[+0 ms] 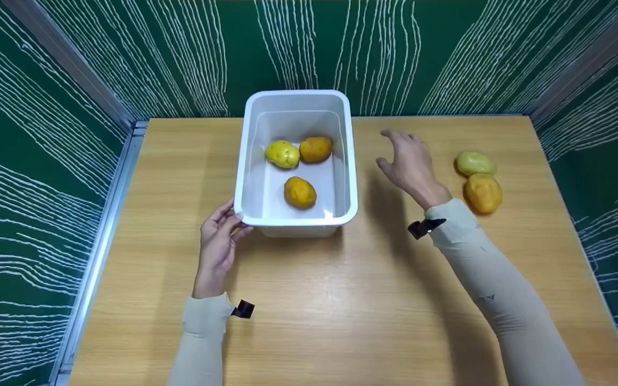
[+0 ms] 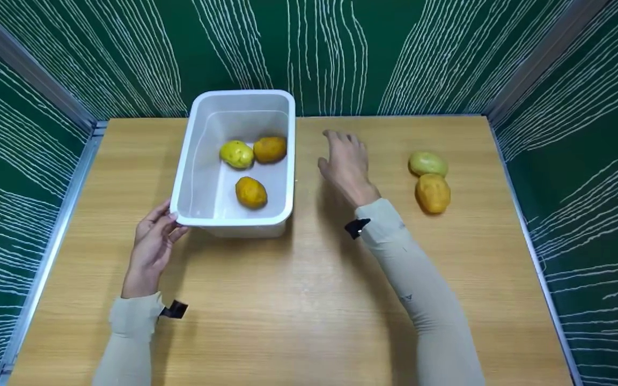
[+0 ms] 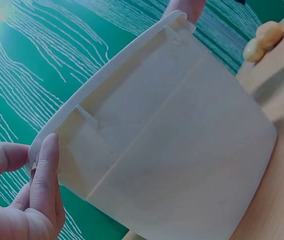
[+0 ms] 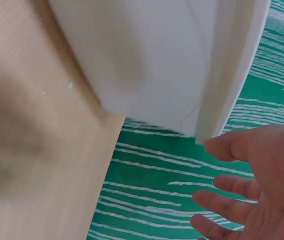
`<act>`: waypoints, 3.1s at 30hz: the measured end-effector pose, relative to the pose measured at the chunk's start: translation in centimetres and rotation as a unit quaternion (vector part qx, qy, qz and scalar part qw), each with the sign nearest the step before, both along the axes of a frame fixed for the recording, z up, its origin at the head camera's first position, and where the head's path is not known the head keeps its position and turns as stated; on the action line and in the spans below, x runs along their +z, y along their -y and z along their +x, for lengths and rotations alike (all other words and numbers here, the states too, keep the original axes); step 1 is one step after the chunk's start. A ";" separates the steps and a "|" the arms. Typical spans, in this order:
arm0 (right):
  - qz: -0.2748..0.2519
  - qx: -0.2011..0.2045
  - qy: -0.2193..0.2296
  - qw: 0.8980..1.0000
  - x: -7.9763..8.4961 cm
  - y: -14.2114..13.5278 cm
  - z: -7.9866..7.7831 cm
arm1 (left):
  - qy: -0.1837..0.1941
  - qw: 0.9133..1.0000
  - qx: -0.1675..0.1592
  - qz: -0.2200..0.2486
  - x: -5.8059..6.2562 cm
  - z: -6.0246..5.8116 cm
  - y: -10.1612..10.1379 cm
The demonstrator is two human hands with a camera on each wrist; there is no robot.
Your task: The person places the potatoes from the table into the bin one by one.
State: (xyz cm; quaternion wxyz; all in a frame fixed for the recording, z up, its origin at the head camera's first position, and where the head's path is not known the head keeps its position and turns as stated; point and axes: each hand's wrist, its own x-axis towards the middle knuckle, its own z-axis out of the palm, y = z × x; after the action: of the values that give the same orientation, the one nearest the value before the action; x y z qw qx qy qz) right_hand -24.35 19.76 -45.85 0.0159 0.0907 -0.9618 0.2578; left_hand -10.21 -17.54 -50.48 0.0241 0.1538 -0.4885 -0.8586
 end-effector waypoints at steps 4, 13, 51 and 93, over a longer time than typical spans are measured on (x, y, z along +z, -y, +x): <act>0.007 -0.008 0.012 1.000 -0.7 -1.0 0.1 | 0.001 1.000 0.003 0.002 0.0 0.0 0.0; 0.002 -0.017 0.014 1.000 -2.1 -3.3 0.7 | 0.002 1.000 0.003 0.001 0.2 0.1 0.0; 0.067 -0.098 0.050 0.992 -5.9 -15.1 0.0 | 0.004 1.000 -0.003 -0.003 -0.2 0.0 0.0; 0.131 -0.176 0.116 0.969 -8.2 -18.7 3.8 | 0.006 1.000 0.000 0.011 0.1 0.0 0.0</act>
State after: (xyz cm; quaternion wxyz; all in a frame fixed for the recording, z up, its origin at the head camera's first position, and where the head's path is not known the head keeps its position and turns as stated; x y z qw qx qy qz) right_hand -20.57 38.47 -54.10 -0.0627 -0.1089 -0.9833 0.1315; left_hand -10.21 -17.54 -50.41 0.0192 0.1595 -0.4793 -0.8628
